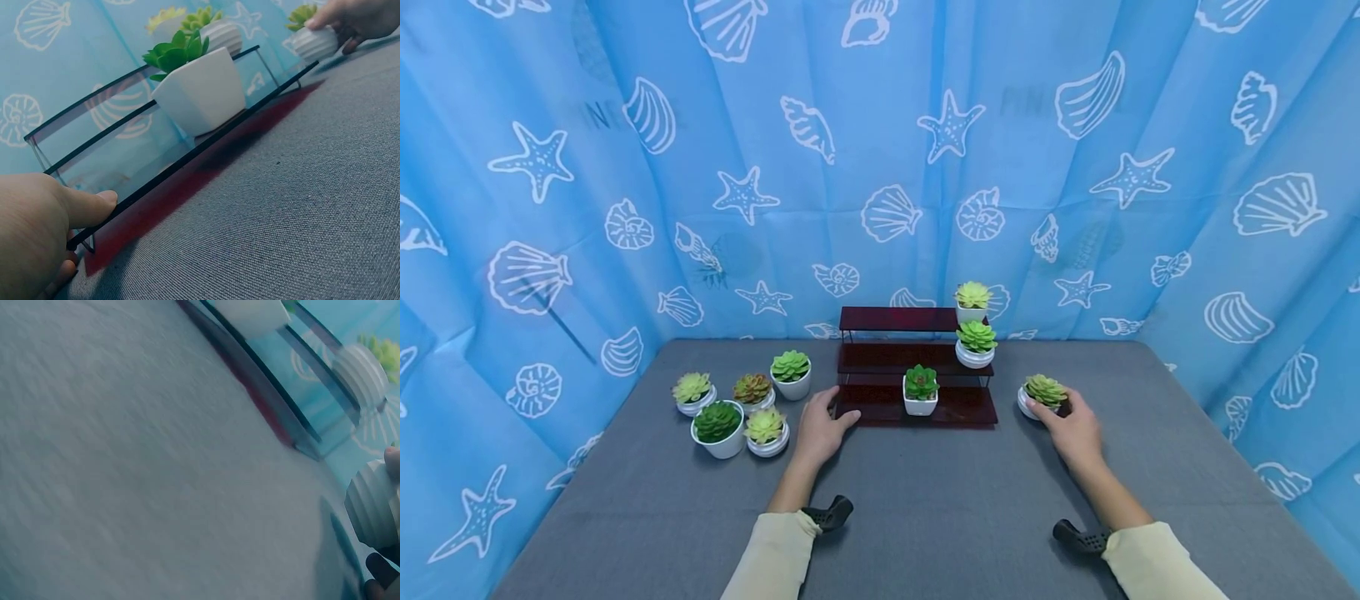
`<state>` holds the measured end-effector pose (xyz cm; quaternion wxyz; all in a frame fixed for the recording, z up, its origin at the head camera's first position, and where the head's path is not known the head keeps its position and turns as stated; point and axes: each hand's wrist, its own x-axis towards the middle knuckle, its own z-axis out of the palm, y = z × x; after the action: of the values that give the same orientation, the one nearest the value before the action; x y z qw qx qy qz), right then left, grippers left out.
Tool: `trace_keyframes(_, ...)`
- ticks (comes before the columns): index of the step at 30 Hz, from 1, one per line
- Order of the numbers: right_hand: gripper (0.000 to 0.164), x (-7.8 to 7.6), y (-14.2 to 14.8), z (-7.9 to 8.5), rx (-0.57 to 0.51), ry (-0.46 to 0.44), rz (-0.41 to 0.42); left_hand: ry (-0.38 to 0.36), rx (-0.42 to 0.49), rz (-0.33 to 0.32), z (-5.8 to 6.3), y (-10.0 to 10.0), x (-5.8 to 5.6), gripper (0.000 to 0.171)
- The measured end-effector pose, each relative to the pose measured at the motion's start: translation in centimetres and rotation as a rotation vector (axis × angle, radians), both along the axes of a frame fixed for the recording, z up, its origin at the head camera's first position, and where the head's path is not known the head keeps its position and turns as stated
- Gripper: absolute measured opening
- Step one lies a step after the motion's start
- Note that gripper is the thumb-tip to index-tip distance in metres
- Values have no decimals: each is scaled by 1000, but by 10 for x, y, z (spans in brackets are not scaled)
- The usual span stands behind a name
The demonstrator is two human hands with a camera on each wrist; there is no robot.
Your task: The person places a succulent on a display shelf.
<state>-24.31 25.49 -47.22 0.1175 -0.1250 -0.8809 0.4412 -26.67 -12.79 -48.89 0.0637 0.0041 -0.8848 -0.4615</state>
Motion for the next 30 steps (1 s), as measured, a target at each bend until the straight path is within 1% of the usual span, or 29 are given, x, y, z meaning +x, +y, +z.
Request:
trace_keyframes(3,69,2,-10,3,-12,1,37,6,-8,-1,-1,-1,0,60)
trace_keyframes(7,67,3,-21,7,-25,25,80,2,-2,-2,-2,-1,-1,60)
trace_keyframes(15,65,0,-45,12,-14,53,126,14,-1,-10,-2,-1,-2,61)
trace_keyframes(22,62,-5,-61,9,-4,66,177,9,-1,-1,-3,0,-2,61)
trace_keyframes(30,62,-10,-73,6,-15,66,188,12,-2,0,-1,0,0,60)
